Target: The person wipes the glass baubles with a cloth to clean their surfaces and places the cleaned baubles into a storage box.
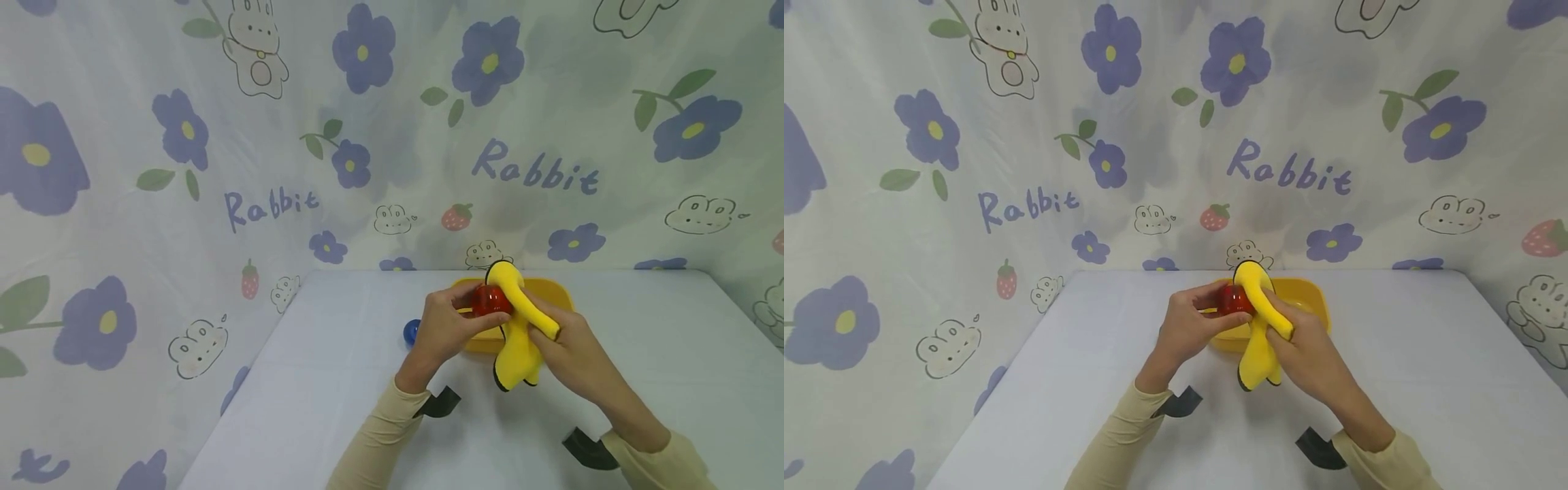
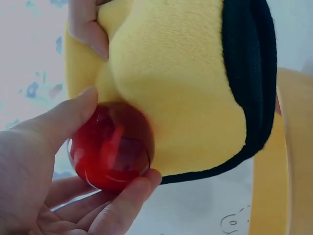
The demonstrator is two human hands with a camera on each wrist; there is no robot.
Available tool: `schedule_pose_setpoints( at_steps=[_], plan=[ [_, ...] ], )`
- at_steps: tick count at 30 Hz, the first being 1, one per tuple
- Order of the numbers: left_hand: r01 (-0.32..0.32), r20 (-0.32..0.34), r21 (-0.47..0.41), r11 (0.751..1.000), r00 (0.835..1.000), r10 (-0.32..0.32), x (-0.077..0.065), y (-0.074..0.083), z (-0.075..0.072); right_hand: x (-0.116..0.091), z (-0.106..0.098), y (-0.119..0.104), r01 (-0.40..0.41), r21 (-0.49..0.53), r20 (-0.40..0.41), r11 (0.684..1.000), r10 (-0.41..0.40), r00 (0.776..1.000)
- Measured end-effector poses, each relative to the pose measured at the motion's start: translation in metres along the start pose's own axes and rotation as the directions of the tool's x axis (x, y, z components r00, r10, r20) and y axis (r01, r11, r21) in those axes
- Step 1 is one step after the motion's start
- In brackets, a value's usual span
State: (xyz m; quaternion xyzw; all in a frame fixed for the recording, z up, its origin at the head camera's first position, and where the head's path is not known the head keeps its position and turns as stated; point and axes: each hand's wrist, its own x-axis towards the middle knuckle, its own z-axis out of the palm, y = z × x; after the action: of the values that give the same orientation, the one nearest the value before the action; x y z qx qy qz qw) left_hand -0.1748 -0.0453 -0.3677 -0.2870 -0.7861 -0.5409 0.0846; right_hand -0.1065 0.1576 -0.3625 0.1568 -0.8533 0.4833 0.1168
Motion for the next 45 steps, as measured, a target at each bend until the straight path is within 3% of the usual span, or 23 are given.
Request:
schedule_pose_setpoints(
  at_steps=[5,11,21,30,35,45],
  plan=[
    [0.008,0.045,0.010,1.000,0.999,-0.009,0.001,-0.002,0.003,-0.002,-0.002,0.000,0.033,-0.014,-0.015,0.999,-0.033,0.999],
    [-0.017,0.101,0.007,1.000,0.995,0.016,0.000,-0.004,0.007,-0.002,-0.003,0.000,0.141,-0.050,-0.036,0.989,-0.143,0.989],
    [-0.057,0.117,0.013,0.998,0.992,0.055,-0.005,0.002,0.004,0.002,-0.007,0.007,0.288,-0.026,-0.043,0.957,-0.289,0.956],
    [-0.095,0.160,-0.022,0.995,0.982,0.097,-0.007,0.014,0.002,0.006,-0.011,0.022,0.227,0.063,-0.034,0.972,-0.225,0.974],
    [-0.123,0.133,-0.047,0.991,0.983,0.129,-0.008,0.018,-0.001,0.010,-0.010,0.026,0.203,0.106,-0.023,0.973,-0.201,0.979],
    [-0.106,0.012,-0.127,0.986,0.994,0.108,-0.009,0.016,0.000,0.006,-0.002,0.023,0.100,0.202,-0.033,0.974,-0.095,0.995]
  ],
)
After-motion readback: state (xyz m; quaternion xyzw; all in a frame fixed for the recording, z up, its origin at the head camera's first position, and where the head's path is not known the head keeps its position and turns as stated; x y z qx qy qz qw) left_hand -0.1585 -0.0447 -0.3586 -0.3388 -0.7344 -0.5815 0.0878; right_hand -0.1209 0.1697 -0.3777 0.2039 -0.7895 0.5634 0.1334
